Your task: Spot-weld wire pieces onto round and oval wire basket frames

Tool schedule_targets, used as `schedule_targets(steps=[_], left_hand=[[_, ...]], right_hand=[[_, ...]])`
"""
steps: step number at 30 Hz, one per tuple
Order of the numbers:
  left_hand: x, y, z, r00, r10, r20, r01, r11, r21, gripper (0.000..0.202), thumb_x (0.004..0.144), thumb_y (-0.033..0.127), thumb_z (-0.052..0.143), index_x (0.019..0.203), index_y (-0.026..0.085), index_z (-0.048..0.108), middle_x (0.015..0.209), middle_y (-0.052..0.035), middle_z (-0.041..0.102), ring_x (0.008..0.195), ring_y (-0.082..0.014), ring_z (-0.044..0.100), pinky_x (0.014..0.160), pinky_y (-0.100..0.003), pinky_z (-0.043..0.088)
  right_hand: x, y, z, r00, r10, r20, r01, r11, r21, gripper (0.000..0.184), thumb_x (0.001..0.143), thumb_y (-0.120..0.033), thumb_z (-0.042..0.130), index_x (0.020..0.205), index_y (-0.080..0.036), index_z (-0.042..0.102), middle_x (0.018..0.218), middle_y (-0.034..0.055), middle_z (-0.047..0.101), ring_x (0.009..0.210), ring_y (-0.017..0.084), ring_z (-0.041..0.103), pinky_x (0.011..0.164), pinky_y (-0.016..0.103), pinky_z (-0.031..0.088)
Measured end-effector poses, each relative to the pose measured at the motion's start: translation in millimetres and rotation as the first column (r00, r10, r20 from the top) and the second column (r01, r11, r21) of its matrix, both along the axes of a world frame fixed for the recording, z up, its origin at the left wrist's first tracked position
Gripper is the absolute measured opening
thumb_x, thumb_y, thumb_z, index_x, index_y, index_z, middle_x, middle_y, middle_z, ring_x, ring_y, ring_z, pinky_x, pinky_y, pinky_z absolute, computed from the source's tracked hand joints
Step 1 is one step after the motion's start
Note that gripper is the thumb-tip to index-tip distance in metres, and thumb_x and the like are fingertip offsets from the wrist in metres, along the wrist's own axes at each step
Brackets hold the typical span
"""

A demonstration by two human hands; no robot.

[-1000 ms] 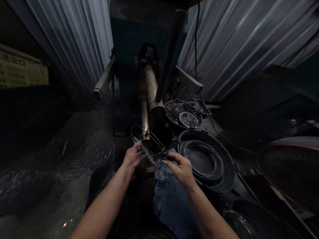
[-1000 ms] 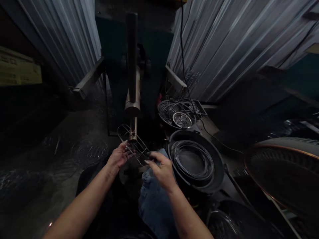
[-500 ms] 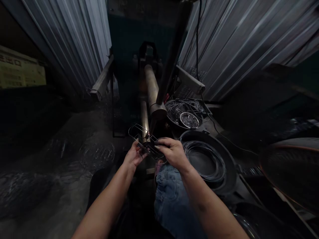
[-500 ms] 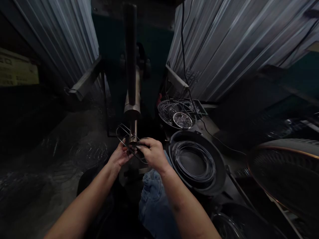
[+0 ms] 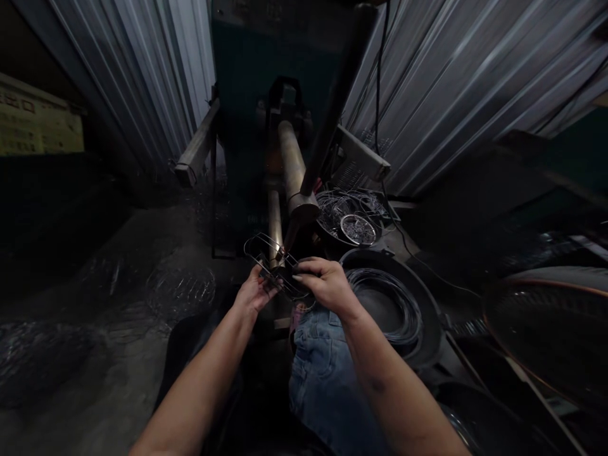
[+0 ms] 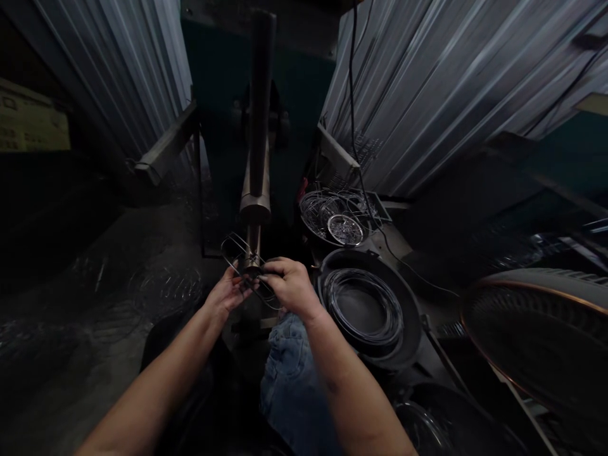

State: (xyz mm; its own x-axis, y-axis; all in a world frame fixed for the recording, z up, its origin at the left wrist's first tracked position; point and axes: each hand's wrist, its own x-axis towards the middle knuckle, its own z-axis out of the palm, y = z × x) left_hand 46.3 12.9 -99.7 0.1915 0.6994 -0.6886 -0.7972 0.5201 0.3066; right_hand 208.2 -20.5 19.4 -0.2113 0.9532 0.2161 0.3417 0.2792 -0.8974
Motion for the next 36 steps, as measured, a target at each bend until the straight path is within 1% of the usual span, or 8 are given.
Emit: schedule_targets(steps=[6,12,19,22,26,28,32,36], left_hand=[[7.0,0.3,7.3,0.999,0.027,-0.03,-0.028,0.998,-0.051,0.036,0.085,0.044,0.059,0.098,0.01,0.06,0.067,-0.0067,0.059,0.06,-0.0211,0.064,0.065,-0.039,0.058],[12.5,-2.8,15.3,0.998,0.019,-0.051,-0.025,0.992,-0.12,0.035,0.088,0.044,0.055,0.094,0.009,0.058,0.063,-0.0044,0.054,0.056,-0.0183,0.061,0.057,-0.034,0.057],[9.0,-6.2,18.1,0.992,0.029,-0.121,-0.038,0.997,-0.072,0.03,0.089,0.04,0.054,0.091,0.01,0.057,0.063,-0.0054,0.056,0.056,-0.0197,0.062,0.056,-0.034,0.056],[6.5,-7.8,17.8,0.988,0.066,-0.137,-0.068,0.998,-0.01,0.027,0.091,0.036,0.052,0.089,0.01,0.057,0.068,-0.0087,0.06,0.057,-0.0193,0.063,0.058,-0.035,0.057],[4.1,-11.2,18.3,0.986,0.065,-0.157,-0.062,0.998,0.024,0.027,0.091,0.035,0.05,0.088,0.01,0.058,0.069,-0.0102,0.062,0.057,-0.0199,0.063,0.057,-0.034,0.056],[4.0,-12.8,18.5,0.985,0.057,-0.163,-0.052,0.998,0.031,0.025,0.091,0.034,0.051,0.088,0.011,0.058,0.068,-0.0092,0.061,0.056,-0.0198,0.063,0.055,-0.034,0.055],[5.5,-15.4,16.5,0.988,0.052,-0.148,-0.05,0.999,0.017,0.023,0.09,0.034,0.052,0.089,0.011,0.058,0.065,-0.0068,0.059,0.055,-0.0199,0.063,0.055,-0.034,0.056],[5.2,-15.8,13.3,0.99,0.057,-0.127,-0.055,0.998,0.018,0.025,0.09,0.035,0.052,0.084,0.012,0.056,0.063,-0.0067,0.058,0.055,-0.0203,0.063,0.054,-0.034,0.056]], right_hand=[[-6.9,3.0,3.8,0.997,-0.06,0.045,0.058,0.996,0.062,0.01,0.07,-0.018,0.065,0.072,-0.02,0.075,0.078,0.0034,0.071,0.076,0.019,0.066,0.069,0.028,0.05],[-8.4,4.2,3.2,0.994,-0.09,0.062,0.084,0.992,0.094,0.011,0.071,-0.018,0.063,0.067,-0.02,0.073,0.075,0.0026,0.07,0.074,0.018,0.064,0.069,0.027,0.048],[-8.0,1.5,-0.1,0.994,-0.08,0.07,0.076,0.995,0.064,0.006,0.071,-0.019,0.066,0.071,-0.019,0.072,0.075,0.0033,0.07,0.072,0.018,0.064,0.068,0.027,0.049],[-11.4,-5.4,-7.3,0.971,-0.18,0.154,0.15,0.971,0.187,0.006,0.074,-0.02,0.065,0.073,-0.02,0.07,0.082,0.0043,0.07,0.078,0.019,0.064,0.074,0.028,0.049],[-14.2,-14.7,-19.9,0.936,-0.336,0.109,0.294,0.913,0.284,0.014,0.078,-0.023,0.062,0.09,-0.021,0.069,0.082,0.0035,0.07,0.075,0.019,0.063,0.072,0.029,0.05],[-13.9,-16.7,-23.1,0.929,-0.342,0.142,0.288,0.908,0.305,0.016,0.081,-0.023,0.058,0.093,-0.021,0.069,0.08,0.0036,0.07,0.072,0.019,0.063,0.07,0.029,0.05],[-12.4,-17.7,-21.9,0.902,-0.33,0.279,0.197,0.889,0.414,0.024,0.086,-0.019,0.046,0.084,-0.02,0.07,0.073,0.007,0.069,0.07,0.02,0.063,0.07,0.031,0.048],[-10.0,-23.0,-16.5,0.931,-0.284,0.23,0.194,0.917,0.347,0.022,0.084,-0.019,0.05,0.094,-0.02,0.069,0.082,0.0057,0.071,0.076,0.02,0.065,0.072,0.029,0.049]])
